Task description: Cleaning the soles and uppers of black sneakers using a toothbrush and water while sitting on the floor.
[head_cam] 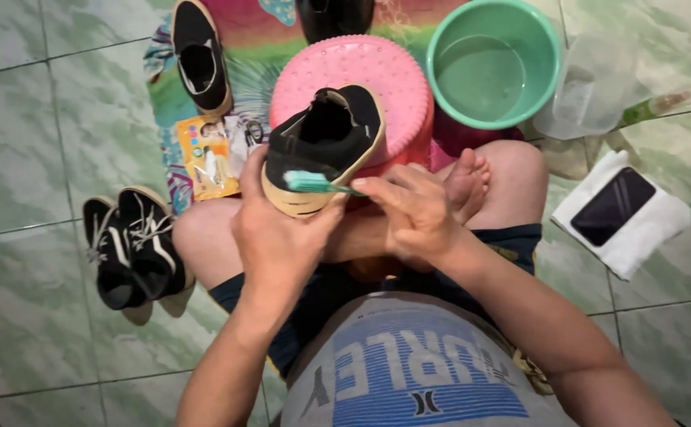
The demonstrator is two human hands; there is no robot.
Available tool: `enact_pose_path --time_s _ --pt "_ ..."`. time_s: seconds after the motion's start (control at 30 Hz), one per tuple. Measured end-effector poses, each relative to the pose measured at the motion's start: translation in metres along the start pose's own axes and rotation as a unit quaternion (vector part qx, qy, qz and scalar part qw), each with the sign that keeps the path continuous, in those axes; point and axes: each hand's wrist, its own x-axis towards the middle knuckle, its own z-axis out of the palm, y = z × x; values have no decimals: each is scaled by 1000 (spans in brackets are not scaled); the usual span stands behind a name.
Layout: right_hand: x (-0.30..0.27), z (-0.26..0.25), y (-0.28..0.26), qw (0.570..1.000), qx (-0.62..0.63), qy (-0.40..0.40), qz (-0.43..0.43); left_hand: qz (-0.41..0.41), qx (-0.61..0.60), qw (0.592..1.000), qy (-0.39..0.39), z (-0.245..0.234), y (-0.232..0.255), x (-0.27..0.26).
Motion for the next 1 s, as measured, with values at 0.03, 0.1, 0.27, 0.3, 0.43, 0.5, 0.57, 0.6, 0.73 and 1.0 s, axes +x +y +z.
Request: enact_pose_path --time_s 0.03,0.1,0.27,0.3,0.43,0.5,0.57,0.6,0.73,1.0 --pt "13 3 -14 1000 -5 24 -7 13 3 1000 -8 -1 0 -1" --pt "25 2 -25 999 -11 49 -15 28 4 1000 -14 -1 1 -1" --pt "-11 3 16 998 14 65 16 -10 -5 1000 4 -3 -1 3" --pt "-14 4 15 998 15 64 14 -10 -5 1000 7 -3 0 4" --pt "-4 12 -9 998 25 51 18 -25 -2 1000 -15 0 -5 0" --pt "5 13 -17 999 14 50 14 9 -4 1000 -15 2 -9 -1" --pt "9 13 -16 997 47 56 23 5 10 1000 -6 1 -10 0" --pt "1 11 -7 997 46 57 20 7 10 1000 -4 0 -10 -1" --pt "-9 8 2 998 18 52 9 -30 -8 999 -22 -2 -12 0" --pt "14 22 -19 992 60 108 -19 -67 -27 996 -59 -12 2 3"
